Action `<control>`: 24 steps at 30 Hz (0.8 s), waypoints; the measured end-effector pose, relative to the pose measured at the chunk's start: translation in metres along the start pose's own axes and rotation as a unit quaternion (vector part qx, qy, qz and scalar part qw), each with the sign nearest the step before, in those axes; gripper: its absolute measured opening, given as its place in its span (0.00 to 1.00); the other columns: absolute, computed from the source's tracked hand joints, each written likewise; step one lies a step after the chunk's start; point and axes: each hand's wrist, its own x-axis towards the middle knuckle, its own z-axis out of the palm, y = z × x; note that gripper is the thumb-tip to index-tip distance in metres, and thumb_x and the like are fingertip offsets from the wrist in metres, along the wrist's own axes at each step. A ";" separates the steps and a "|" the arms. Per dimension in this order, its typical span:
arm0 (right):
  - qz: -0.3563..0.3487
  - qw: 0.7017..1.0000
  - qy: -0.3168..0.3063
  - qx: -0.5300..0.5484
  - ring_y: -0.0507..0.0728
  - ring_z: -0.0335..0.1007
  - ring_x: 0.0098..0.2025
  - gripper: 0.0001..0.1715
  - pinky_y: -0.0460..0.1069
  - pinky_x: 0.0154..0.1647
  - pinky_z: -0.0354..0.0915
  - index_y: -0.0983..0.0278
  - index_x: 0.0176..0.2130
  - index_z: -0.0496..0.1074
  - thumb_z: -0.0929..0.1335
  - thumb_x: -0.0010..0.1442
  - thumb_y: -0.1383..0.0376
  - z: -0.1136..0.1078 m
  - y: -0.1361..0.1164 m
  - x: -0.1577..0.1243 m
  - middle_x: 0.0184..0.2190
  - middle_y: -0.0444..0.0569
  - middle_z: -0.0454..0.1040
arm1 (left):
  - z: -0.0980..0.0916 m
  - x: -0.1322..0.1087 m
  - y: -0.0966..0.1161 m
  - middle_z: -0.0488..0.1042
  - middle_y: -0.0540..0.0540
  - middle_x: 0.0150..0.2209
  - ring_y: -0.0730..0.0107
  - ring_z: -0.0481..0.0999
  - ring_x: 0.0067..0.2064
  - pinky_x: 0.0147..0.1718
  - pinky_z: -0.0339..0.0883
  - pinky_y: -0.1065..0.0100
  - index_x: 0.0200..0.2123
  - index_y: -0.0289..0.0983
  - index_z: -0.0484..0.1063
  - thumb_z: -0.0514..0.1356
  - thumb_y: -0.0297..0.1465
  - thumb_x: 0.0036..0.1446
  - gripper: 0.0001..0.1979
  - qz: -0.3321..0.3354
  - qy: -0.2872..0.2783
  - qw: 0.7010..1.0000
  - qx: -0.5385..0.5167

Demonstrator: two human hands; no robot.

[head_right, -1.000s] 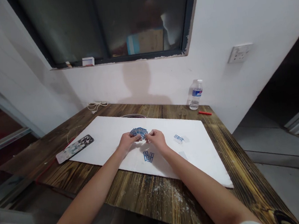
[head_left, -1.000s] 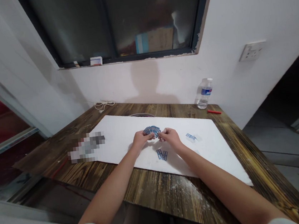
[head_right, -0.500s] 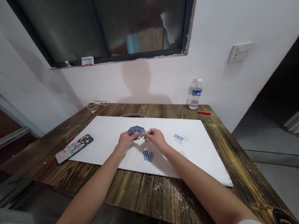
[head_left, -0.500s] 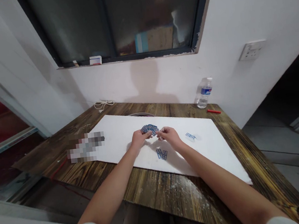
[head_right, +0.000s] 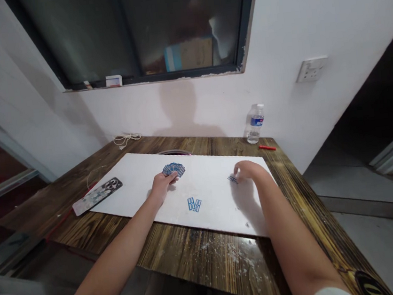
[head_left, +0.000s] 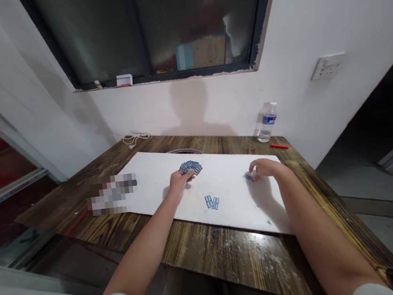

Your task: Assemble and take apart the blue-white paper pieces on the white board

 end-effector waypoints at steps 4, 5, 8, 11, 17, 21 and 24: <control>0.021 0.999 -0.044 -0.013 0.56 0.72 0.31 0.22 0.46 0.28 0.62 0.61 0.34 0.79 0.76 0.34 0.73 0.003 0.020 -0.002 0.28 0.45 0.77 | 0.000 -0.001 0.001 0.78 0.42 0.25 0.71 0.73 0.26 0.20 0.61 0.75 0.24 0.31 0.76 0.72 0.45 0.35 0.21 -0.019 -0.002 1.000 0.001; 0.019 0.999 -0.047 -0.012 0.56 0.72 0.30 0.23 0.46 0.29 0.62 0.60 0.35 0.79 0.76 0.34 0.73 0.004 0.020 -0.003 0.29 0.45 0.77 | 0.000 -0.001 0.001 0.78 0.42 0.25 0.71 0.73 0.26 0.19 0.61 0.75 0.24 0.31 0.76 0.72 0.45 0.35 0.21 -0.019 -0.002 1.000 -0.001; 0.014 0.998 -0.055 -0.014 0.55 0.72 0.30 0.21 0.46 0.28 0.62 0.60 0.34 0.79 0.75 0.35 0.73 0.007 0.020 -0.002 0.30 0.45 0.78 | 0.000 -0.001 0.000 0.78 0.42 0.25 0.72 0.73 0.26 0.21 0.62 0.75 0.25 0.31 0.76 0.72 0.44 0.35 0.21 -0.011 -0.002 1.000 -0.008; 0.016 0.998 -0.063 -0.016 0.56 0.71 0.29 0.17 0.46 0.27 0.61 0.61 0.30 0.79 0.75 0.35 0.74 0.009 0.020 0.001 0.28 0.45 0.77 | -0.001 0.001 -0.002 0.78 0.42 0.25 0.72 0.73 0.26 0.22 0.63 0.75 0.25 0.31 0.77 0.72 0.44 0.34 0.21 -0.011 -0.004 1.000 -0.010; -0.002 0.998 -0.045 -0.038 0.56 0.70 0.28 0.11 0.47 0.28 0.60 0.62 0.22 0.74 0.76 0.33 0.72 0.008 0.021 0.002 0.24 0.46 0.75 | -0.001 0.001 -0.002 0.78 0.43 0.25 0.73 0.73 0.26 0.23 0.64 0.74 0.25 0.32 0.77 0.72 0.44 0.35 0.21 -0.010 -0.004 1.000 -0.004; -0.021 0.998 -0.045 -0.029 0.56 0.69 0.26 0.12 0.48 0.27 0.60 0.63 0.19 0.71 0.76 0.32 0.73 0.003 0.016 -0.001 0.22 0.47 0.74 | 0.000 -0.001 0.001 0.78 0.42 0.25 0.72 0.73 0.26 0.25 0.66 0.73 0.24 0.32 0.77 0.72 0.44 0.36 0.20 -0.001 -0.002 1.000 -0.003; -0.027 1.000 -0.006 0.006 0.54 0.68 0.23 0.12 0.47 0.26 0.59 0.62 0.18 0.72 0.76 0.33 0.75 0.000 0.010 -0.004 0.20 0.46 0.74 | -0.001 -0.001 0.001 0.78 0.42 0.25 0.71 0.73 0.26 0.23 0.65 0.73 0.24 0.32 0.76 0.72 0.45 0.35 0.21 -0.012 -0.004 1.000 -0.001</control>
